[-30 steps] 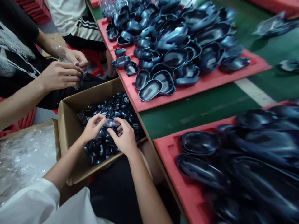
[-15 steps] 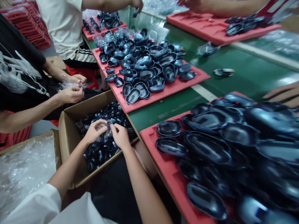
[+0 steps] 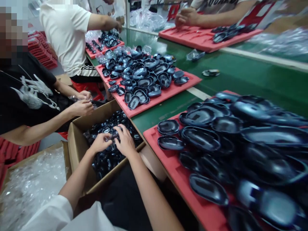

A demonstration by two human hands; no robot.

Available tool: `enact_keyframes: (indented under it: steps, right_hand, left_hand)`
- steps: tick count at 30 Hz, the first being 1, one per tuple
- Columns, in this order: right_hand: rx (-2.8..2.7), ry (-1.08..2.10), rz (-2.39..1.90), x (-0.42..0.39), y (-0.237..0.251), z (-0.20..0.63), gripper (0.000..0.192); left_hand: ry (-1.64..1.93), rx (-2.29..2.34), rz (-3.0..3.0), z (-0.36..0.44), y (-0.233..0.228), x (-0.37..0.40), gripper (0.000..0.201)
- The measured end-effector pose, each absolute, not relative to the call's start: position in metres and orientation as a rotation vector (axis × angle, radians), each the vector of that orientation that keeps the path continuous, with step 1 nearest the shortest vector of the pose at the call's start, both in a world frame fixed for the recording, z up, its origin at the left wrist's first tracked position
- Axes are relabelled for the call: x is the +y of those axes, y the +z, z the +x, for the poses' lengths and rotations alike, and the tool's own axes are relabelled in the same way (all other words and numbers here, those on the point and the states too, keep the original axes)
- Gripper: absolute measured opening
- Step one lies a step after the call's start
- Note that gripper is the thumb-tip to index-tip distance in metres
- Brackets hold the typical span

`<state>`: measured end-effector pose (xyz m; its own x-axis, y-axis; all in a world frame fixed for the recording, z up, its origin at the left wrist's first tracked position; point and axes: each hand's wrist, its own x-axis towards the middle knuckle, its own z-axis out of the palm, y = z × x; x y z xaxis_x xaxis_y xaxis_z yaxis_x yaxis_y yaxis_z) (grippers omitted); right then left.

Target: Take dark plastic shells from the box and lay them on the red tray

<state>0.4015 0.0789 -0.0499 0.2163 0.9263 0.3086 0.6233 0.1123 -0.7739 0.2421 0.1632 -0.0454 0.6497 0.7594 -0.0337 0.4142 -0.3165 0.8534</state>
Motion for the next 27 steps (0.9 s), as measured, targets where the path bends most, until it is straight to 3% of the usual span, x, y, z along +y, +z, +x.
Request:
enact_keyframes:
  steps: [4, 7, 10, 19, 23, 27]
  right_hand:
    - [-1.566, 0.576, -1.663, 0.081, -0.055, 0.400, 0.012]
    - [-1.418, 0.646, -1.823, 0.082, -0.056, 0.401, 0.020]
    - [-1.442, 0.675, -1.870, 0.081, -0.053, 0.402, 0.026]
    - [-1.005, 1.191, -1.274, 0.091, -0.050, 0.402, 0.056]
    - [-1.062, 0.828, -1.451, 0.091, -0.046, 0.403, 0.053]
    - [-1.387, 0.634, -1.495, 0.082, -0.042, 0.400, 0.031]
  left_hand:
    - [0.560, 1.034, 1.865, 0.241, -0.047, 0.162, 0.024]
    - [0.582, 1.087, 1.752, 0.243, -0.048, 0.160, 0.044]
    - [0.506, 1.005, 1.636, 0.246, -0.048, 0.159, 0.044]
    - [0.504, 0.840, 1.402, 0.243, -0.031, 0.155, 0.060]
    - [0.594, 0.864, 1.430, 0.243, -0.033, 0.155, 0.062]
    - [0.654, 0.989, 1.474, 0.242, -0.037, 0.155, 0.053]
